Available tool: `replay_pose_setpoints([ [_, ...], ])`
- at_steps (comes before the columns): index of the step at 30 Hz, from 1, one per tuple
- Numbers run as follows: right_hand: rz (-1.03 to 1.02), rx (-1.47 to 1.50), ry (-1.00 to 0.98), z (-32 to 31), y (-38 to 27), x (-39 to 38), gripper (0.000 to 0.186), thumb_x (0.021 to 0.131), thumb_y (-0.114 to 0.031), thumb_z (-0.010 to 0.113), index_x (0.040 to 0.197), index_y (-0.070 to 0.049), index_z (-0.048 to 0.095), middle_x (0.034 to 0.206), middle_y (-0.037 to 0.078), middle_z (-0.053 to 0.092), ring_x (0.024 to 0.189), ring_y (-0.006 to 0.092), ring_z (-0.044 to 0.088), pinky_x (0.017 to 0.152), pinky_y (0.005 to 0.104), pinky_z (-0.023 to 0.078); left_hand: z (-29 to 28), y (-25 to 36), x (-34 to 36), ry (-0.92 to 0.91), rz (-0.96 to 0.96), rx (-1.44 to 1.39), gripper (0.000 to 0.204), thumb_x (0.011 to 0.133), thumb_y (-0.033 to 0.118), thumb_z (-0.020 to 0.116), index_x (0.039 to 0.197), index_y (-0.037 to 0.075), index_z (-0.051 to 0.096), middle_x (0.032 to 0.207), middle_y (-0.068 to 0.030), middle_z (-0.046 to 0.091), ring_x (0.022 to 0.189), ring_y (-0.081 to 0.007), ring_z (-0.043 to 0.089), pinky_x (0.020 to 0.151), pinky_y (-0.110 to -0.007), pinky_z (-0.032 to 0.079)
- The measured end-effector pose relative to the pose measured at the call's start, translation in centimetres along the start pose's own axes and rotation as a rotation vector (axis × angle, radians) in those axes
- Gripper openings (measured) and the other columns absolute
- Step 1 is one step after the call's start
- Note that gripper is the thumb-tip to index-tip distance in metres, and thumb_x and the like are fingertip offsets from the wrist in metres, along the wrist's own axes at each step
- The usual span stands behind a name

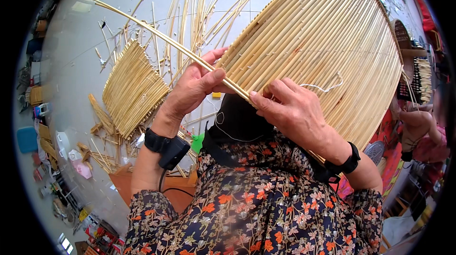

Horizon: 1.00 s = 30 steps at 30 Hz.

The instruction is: The person weaves thin bamboo strips into a rectangular mat, using pliers to secure the edges and a measuring tape to check dimensions. The person works on the mat while seated, manipulating the strips and tools with both hands.

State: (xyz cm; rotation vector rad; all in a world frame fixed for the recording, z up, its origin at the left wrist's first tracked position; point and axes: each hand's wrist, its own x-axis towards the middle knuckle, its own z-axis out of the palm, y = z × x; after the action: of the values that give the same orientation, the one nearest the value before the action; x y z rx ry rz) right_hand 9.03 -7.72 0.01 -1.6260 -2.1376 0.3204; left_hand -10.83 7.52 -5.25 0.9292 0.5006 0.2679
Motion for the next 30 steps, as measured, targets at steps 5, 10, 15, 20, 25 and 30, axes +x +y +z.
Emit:
replay_pose_setpoints([
  [5, -0.009, -0.015, -0.022, 0.0, 0.0, 0.0, 0.029, 0.078, -0.013, 0.064, 0.107, -0.008, 0.064, 0.085, 0.004, 0.052, 0.077, 0.0197, 0.057, 0.057, 0.0318, 0.049, -0.3, 0.0, 0.3, -0.042, -0.041, -0.01, 0.072, 0.09, 0.038, 0.07, 0.139, -0.007, 0.042, 0.119, -0.0131, 0.065, 0.104, -0.0165, 0.067, 0.088, -0.029, 0.056],
  [10, -0.018, -0.026, -0.014, 0.0, -0.1, -0.1, 0.031, 0.078, -0.013, 0.063, 0.108, -0.008, 0.063, 0.084, 0.004, 0.051, 0.076, 0.0189, 0.056, 0.057, 0.0311, 0.049, -1.4, -1.0, 0.5, -0.036, -0.057, 0.12, 0.082, 0.084, 0.037, 0.076, 0.143, -0.005, 0.038, 0.119, -0.0116, 0.065, 0.103, -0.0166, 0.066, 0.086, -0.032, 0.056],
  [15, -0.036, -0.061, 0.008, 0.3, 0.0, -0.3, 0.032, 0.077, -0.013, 0.062, 0.109, -0.007, 0.063, 0.084, 0.004, 0.051, 0.076, 0.0188, 0.056, 0.058, 0.0308, 0.049, -0.7, -0.8, 0.5, 0.009, -0.112, 0.005, 0.068, 0.082, 0.023, 0.078, 0.136, -0.006, 0.046, 0.106, -0.0093, 0.069, 0.09, -0.0107, 0.067, 0.082, -0.025, 0.055],
  [20, -0.041, -0.067, 0.022, 0.3, -0.2, -0.3, 0.032, 0.077, -0.013, 0.062, 0.109, -0.007, 0.063, 0.084, 0.004, 0.051, 0.076, 0.019, 0.056, 0.059, 0.0308, 0.049, -1.1, -1.2, 0.4, 0.001, -0.122, -0.011, 0.065, 0.078, 0.015, 0.08, 0.132, -0.005, 0.05, 0.101, -0.0067, 0.069, 0.085, -0.0091, 0.065, 0.077, -0.023, 0.054],
  [25, -0.034, -0.053, 0.012, 0.2, -0.4, -0.3, 0.032, 0.077, -0.013, 0.062, 0.108, -0.007, 0.063, 0.084, 0.004, 0.051, 0.076, 0.019, 0.056, 0.06, 0.0309, 0.05, -0.3, -0.7, 0.4, 0.076, -0.169, 0.109, 0.059, 0.076, 0.017, 0.082, 0.125, -0.004, 0.057, 0.102, -0.0049, 0.069, 0.087, -0.0071, 0.063, 0.077, -0.02, 0.051],
  [30, -0.035, -0.043, 0.014, 0.0, -0.4, -0.3, 0.033, 0.076, -0.013, 0.062, 0.109, -0.007, 0.063, 0.083, 0.004, 0.051, 0.077, 0.0191, 0.056, 0.06, 0.031, 0.049, 0.1, 0.2, 0.5, 0.052, -0.148, 0.192, 0.051, 0.076, 0.018, 0.082, 0.118, -0.002, 0.061, 0.091, -0.0013, 0.068, 0.078, -0.0054, 0.06, 0.069, -0.02, 0.05],
])
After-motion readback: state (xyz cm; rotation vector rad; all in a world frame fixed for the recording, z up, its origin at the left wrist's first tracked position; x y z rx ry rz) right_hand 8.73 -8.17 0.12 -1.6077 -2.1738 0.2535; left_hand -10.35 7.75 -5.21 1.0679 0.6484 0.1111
